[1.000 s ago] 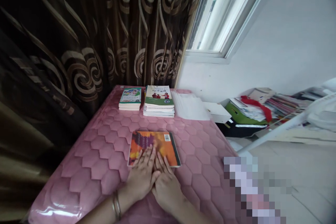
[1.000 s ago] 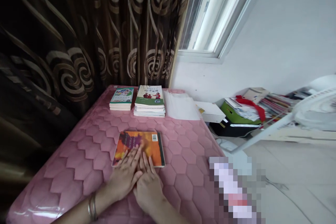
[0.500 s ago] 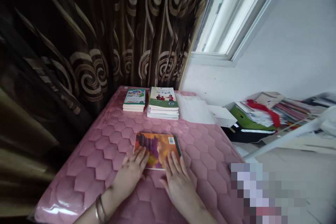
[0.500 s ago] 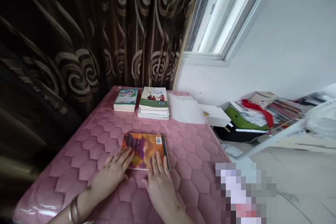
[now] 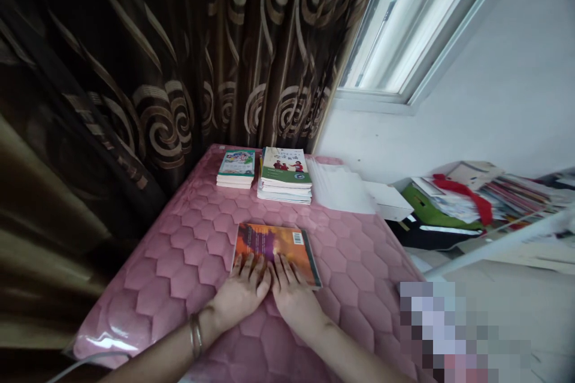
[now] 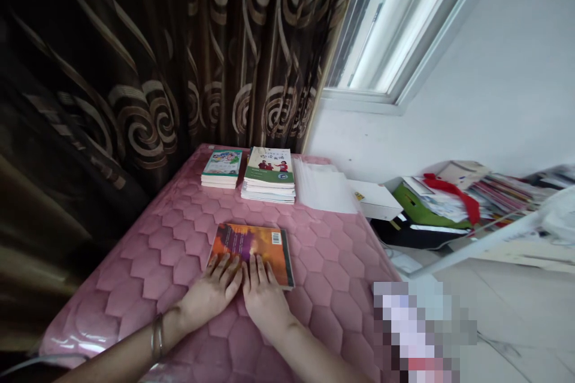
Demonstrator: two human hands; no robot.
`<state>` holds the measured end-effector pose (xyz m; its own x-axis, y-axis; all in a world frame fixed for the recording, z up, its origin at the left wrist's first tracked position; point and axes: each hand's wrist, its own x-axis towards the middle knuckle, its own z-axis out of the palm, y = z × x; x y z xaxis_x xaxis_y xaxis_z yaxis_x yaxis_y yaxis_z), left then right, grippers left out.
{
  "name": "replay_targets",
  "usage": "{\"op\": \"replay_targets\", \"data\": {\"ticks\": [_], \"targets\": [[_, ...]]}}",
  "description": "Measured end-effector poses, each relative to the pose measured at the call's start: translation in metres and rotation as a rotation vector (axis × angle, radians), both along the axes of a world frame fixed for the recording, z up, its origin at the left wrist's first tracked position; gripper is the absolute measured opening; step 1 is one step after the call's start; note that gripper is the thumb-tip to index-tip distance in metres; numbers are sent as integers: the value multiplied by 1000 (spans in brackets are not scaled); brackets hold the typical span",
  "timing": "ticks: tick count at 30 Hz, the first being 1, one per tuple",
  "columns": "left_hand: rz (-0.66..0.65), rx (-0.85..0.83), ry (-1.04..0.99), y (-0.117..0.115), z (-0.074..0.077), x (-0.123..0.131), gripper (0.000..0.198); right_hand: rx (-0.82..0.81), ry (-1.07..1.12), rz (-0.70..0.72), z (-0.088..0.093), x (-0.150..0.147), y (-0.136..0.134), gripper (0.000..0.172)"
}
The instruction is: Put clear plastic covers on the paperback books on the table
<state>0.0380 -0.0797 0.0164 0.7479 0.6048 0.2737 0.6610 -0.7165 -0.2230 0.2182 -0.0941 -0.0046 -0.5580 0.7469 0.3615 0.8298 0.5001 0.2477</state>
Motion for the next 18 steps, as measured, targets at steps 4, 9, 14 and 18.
{"op": "replay_targets", "data": {"ticks": [4, 9, 14, 18], "targets": [[-33, 30, -25, 5, 7, -4, 41, 59, -16, 7, 6, 2, 6, 37], [68, -30, -375, 13, 22, -23, 43, 98, -23, 48, 44, 13, 20, 37], [640, -202, -1375, 48, 23, -35, 48, -58, 432, -206, 102, 21, 49, 37], [563, -867, -1674, 86, 25, -24, 61, -318, 1187, -166, 112, 27, 77, 31]]}}
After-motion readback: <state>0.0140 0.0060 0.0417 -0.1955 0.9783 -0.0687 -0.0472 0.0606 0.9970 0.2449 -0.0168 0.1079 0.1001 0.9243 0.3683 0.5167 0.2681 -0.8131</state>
